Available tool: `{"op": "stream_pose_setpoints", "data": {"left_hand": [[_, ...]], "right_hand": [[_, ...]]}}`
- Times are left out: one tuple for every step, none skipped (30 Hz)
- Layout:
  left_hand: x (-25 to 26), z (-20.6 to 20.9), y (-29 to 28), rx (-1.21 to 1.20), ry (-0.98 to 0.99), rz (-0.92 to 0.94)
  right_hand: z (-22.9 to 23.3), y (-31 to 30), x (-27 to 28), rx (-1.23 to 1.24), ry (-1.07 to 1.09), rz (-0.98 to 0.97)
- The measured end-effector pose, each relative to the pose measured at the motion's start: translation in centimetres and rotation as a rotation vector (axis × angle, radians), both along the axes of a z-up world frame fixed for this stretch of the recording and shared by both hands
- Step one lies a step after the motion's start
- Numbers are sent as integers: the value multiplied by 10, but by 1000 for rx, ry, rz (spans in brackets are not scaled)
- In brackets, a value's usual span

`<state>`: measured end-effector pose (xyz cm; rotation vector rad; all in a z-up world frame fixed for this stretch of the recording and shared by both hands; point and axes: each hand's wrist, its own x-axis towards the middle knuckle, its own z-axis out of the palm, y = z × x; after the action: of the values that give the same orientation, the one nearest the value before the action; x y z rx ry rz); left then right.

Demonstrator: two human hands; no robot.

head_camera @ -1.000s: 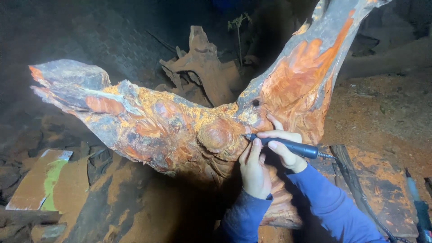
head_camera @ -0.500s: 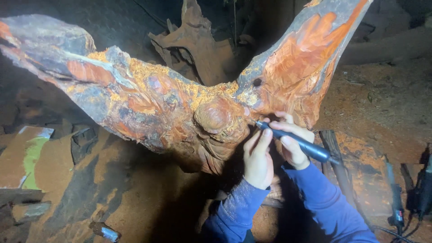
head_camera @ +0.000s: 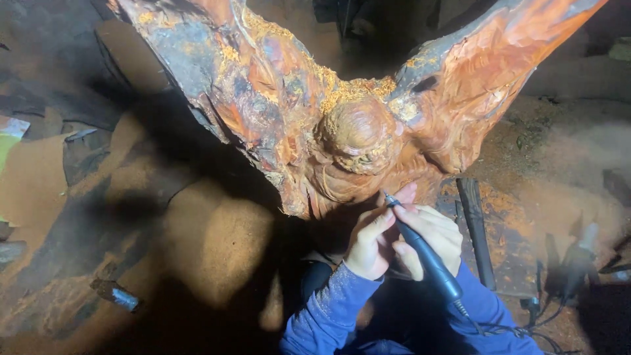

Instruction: Using a handheld rotary tool to carve intricate details into a large wooden sculpture.

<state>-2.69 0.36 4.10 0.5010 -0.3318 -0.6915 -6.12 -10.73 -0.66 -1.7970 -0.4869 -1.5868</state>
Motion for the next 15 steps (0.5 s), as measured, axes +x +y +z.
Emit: {"op": "stream_pose_setpoints", "data": {"left_hand": [[4,-3,6,4,-2,-11],[8,-5,11,22,-2,-26],[12,-7,15,37,-2,-43],[22,-8,20,40,-5,-57],[32,-11,23,46,-60,-64],[41,-12,27,51,-115,-72],[51,-24,29,52,-131,-93],[60,-34,31,70,-161,-94],[71,-43,31,78,-194,-86],[77,-41,29,68,-213,-98],[81,-41,30,64,-229,-95],[86,-41,30,60,-244,-93],[90,-40,29,53,-252,-94],[94,-40,28,52,-275,-106],[98,-41,28,53,-294,-116]], "right_hand": [[3,5,4,4,-2,-11],[7,9,8,-32,-41,-17],[10,12,12,-71,-81,-25],[18,19,17,-69,-83,-39],[24,25,21,-86,-85,-29],[31,30,25,-103,-86,-19],[33,35,30,-102,-100,-41],[36,41,33,-80,-120,-60],[41,45,39,-68,-143,-69],[38,43,44,-78,-161,-82],[34,43,50,-82,-173,-101],[30,43,55,-86,-185,-119],[28,43,57,-92,-193,-121],[26,42,60,-84,-194,-130],[23,41,62,-74,-191,-137]]}}
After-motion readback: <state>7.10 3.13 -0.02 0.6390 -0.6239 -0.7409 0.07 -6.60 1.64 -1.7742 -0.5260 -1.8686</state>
